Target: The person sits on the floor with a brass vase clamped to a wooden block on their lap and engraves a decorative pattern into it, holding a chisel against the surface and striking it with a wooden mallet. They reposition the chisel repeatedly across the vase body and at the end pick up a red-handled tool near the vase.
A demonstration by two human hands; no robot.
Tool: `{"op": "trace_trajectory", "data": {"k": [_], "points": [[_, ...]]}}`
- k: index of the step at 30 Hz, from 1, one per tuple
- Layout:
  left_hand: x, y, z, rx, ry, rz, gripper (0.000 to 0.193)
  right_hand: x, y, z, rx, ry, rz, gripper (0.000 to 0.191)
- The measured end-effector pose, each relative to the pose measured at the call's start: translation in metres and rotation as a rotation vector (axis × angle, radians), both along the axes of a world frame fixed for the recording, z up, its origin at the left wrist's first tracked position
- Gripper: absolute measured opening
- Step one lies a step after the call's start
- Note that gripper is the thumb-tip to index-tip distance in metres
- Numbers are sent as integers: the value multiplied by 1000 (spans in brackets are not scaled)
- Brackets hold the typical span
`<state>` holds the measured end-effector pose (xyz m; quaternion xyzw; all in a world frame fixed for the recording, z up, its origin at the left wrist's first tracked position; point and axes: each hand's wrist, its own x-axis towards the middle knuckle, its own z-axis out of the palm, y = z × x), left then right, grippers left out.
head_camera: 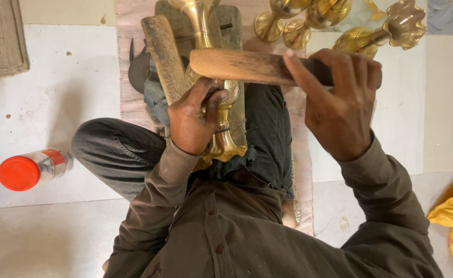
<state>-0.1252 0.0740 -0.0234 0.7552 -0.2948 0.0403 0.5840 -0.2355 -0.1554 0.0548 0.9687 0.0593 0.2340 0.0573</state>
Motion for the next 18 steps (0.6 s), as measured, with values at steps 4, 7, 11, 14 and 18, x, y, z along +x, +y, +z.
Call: {"op": "trace_trajectory", "data": {"k": [4, 7, 11, 14, 18], "points": [[0, 1, 2, -8, -39, -12, 34, -3, 0, 3, 469, 22, 121, 58], [1, 2, 3, 28, -4, -12, 33, -4, 0, 3, 138, 72, 42, 58], [0, 3, 4, -56, -15, -41, 32, -3, 2, 4, 629, 51, 132, 57], [2, 2, 3, 45, 21, -21, 31, -3, 4, 8, 270, 51, 75, 61], [2, 1, 1, -23, 2, -16, 31, -1, 7, 9, 694, 41, 157, 63]]}}
